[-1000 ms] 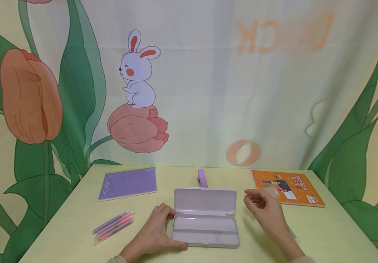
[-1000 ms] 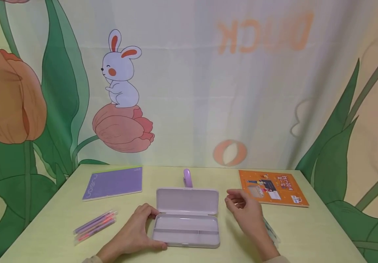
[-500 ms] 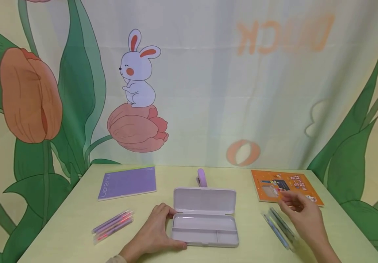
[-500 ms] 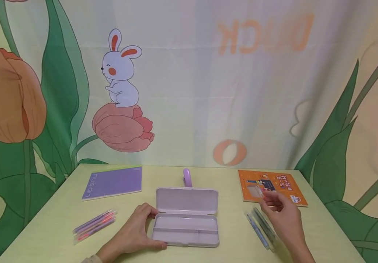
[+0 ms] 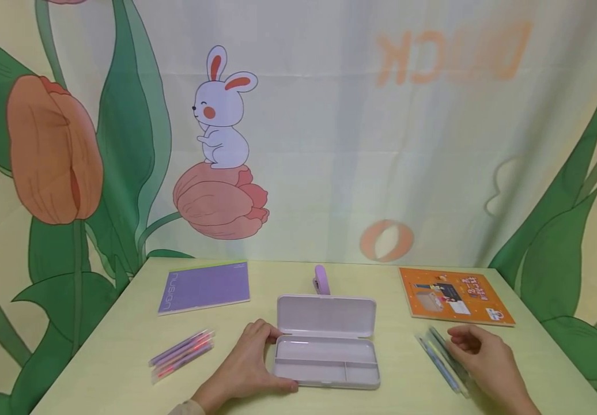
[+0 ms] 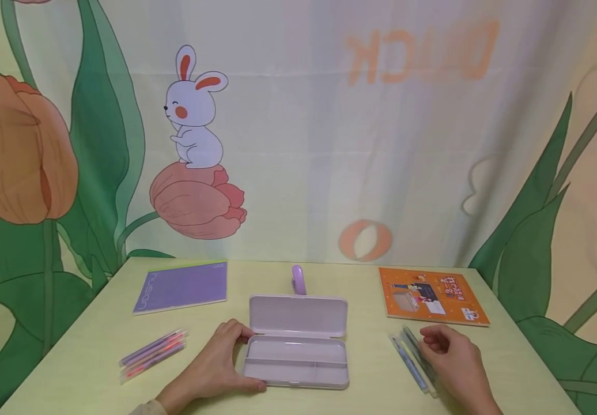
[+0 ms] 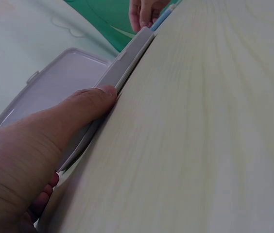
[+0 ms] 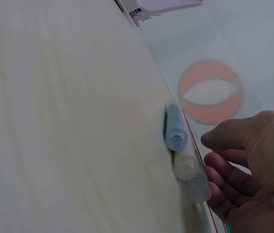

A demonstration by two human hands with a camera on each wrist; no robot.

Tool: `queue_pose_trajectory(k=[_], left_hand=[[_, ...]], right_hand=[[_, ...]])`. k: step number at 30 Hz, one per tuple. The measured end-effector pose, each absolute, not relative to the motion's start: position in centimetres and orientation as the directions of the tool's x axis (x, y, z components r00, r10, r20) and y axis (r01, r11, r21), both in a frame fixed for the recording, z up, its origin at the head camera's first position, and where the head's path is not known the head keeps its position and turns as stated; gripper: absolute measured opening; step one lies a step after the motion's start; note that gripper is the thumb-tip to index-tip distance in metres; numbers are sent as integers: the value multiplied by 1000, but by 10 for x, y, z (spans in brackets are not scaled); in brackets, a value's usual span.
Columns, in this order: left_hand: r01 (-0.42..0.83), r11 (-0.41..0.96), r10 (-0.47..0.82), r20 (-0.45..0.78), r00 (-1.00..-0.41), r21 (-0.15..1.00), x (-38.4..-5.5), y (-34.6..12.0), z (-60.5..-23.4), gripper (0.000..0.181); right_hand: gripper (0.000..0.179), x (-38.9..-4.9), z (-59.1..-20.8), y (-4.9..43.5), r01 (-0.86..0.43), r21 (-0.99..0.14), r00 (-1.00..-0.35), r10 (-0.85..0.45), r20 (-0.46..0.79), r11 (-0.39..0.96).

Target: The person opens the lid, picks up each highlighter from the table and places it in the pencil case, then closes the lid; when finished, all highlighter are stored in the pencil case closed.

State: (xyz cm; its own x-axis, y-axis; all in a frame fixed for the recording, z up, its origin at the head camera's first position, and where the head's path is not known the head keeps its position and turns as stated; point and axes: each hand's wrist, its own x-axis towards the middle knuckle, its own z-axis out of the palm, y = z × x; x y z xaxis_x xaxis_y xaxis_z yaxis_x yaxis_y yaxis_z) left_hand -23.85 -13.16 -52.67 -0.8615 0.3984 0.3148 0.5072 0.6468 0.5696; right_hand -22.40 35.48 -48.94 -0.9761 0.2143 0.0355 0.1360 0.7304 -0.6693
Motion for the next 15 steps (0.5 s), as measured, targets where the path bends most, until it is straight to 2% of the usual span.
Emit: queue_pose_trajectory(k=[6, 15], left_hand=[[526, 639, 404, 337, -850, 561, -238, -131, -527, 92], [513, 643, 398, 325, -858, 569, -239, -130, -526, 93]], right_hand=[[29, -223, -492, 362, 148, -655, -982, 191, -6, 741], [24, -222, -494, 370, 101, -574, -986, 158, 51, 813]])
